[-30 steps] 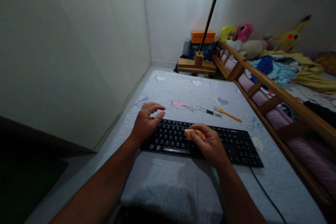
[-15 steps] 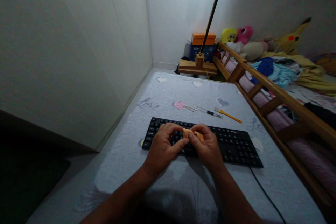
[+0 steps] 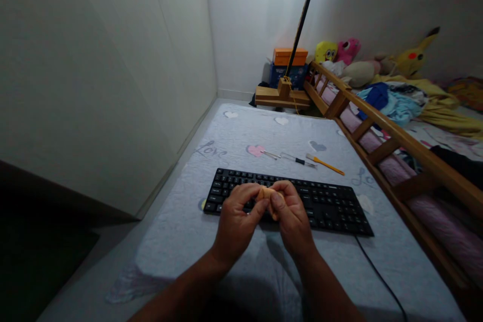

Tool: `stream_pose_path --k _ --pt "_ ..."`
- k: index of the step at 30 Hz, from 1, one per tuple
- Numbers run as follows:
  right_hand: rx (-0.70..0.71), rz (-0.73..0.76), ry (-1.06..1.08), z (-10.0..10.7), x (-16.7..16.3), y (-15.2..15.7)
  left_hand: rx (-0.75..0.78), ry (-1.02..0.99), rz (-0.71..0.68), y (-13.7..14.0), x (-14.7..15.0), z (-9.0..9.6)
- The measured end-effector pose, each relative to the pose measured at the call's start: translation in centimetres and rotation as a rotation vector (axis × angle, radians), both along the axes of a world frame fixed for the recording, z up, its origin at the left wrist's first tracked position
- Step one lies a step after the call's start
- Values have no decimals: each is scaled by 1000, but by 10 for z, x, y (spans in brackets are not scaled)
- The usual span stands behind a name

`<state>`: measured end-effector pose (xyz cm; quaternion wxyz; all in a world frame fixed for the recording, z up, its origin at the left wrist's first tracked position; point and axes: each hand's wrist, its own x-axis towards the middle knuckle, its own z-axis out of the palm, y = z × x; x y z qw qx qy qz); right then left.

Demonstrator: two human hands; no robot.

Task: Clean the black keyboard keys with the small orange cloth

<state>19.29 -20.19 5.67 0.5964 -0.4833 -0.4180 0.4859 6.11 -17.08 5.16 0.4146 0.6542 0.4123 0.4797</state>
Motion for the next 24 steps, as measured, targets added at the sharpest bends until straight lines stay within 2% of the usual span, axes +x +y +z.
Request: stream_pose_path --k 3,7,10,14,17,20,24 --pt "3 -20 53 0 -6 -1 25 12 34 -3 1 -1" --pt "22 -62 3 -4 -15 -3 -71 -61 20 -8 6 -1" --pt "83 -124 -153 -8 -21 -5 -213 -195 -8 -12 13 -2" --pt "158 -241 -415 -16 -28 -5 -414 -469 -34 -21 22 1" --pt "244 -319 -571 -23 -30 -5 -505 -611 -27 -28 28 4" --pt "298 -348 -653 -24 -28 -6 -520 -624 16 -30 28 7" --pt "349 -295 -592 -15 -19 -6 -626 -603 5 -27 22 9"
